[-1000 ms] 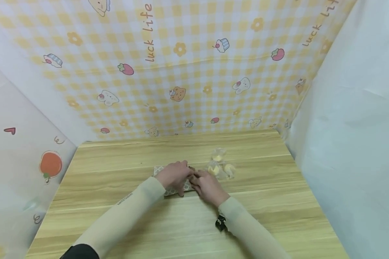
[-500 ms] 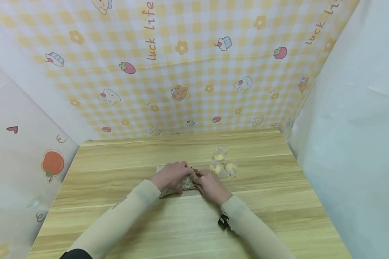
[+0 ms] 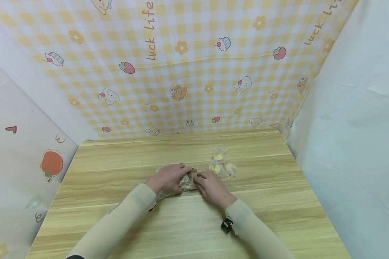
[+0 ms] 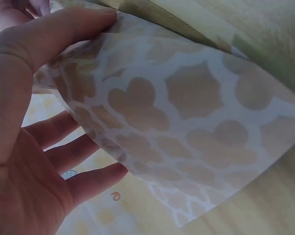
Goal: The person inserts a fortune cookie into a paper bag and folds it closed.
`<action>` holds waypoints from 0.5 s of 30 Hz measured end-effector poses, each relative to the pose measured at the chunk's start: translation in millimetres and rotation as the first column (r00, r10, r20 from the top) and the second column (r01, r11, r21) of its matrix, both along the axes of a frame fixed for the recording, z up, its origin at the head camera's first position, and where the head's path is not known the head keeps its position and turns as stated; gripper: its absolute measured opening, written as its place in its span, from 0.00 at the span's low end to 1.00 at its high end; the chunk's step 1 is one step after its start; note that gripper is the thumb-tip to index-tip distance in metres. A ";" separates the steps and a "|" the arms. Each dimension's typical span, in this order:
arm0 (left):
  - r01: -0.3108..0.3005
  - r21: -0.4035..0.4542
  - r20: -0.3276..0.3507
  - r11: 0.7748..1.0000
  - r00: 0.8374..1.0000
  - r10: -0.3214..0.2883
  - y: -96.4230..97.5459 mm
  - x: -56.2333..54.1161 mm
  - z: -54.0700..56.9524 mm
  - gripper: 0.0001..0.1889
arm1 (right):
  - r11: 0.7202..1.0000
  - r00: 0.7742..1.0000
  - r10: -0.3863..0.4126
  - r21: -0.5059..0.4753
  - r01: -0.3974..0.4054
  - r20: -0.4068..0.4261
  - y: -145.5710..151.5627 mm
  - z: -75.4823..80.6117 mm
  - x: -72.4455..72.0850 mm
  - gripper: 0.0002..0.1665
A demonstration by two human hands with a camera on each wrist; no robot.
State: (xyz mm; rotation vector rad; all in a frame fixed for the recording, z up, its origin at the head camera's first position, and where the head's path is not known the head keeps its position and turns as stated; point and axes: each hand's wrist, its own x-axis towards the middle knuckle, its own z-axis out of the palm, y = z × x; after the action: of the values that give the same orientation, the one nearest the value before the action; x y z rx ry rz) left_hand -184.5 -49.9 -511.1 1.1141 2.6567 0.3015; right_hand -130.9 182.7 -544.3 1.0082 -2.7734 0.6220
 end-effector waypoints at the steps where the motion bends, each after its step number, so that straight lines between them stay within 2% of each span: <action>1: -0.010 0.009 0.012 1.000 1.000 0.010 -0.6 -0.1 -1.0 0.46 | 1.000 1.000 -0.007 -0.006 0.007 0.000 1.3 1.5 1.5 0.20; 6: -0.071 0.038 0.071 0.997 0.995 0.068 -3.1 0.2 -4.0 0.54 | 0.998 0.997 -0.041 -0.056 0.037 -0.065 9.3 9.4 5.8 0.21; 10: -0.133 0.048 0.131 0.990 0.983 0.126 -6.3 2.0 -4.2 0.62 | 0.994 0.990 -0.072 -0.094 0.061 -0.125 18.1 15.2 5.2 0.22; 15: -0.147 0.076 0.151 0.986 0.979 0.135 -9.8 2.4 -6.5 0.55 | 0.983 0.970 -0.168 -0.109 0.151 -0.178 34.2 17.9 -0.6 0.24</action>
State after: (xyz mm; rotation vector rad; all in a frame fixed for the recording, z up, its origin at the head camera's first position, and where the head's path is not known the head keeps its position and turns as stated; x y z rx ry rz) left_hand -182.1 -59.6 -517.5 0.8909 2.6179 0.5093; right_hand -131.6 216.9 -526.3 0.7719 -2.6015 0.5965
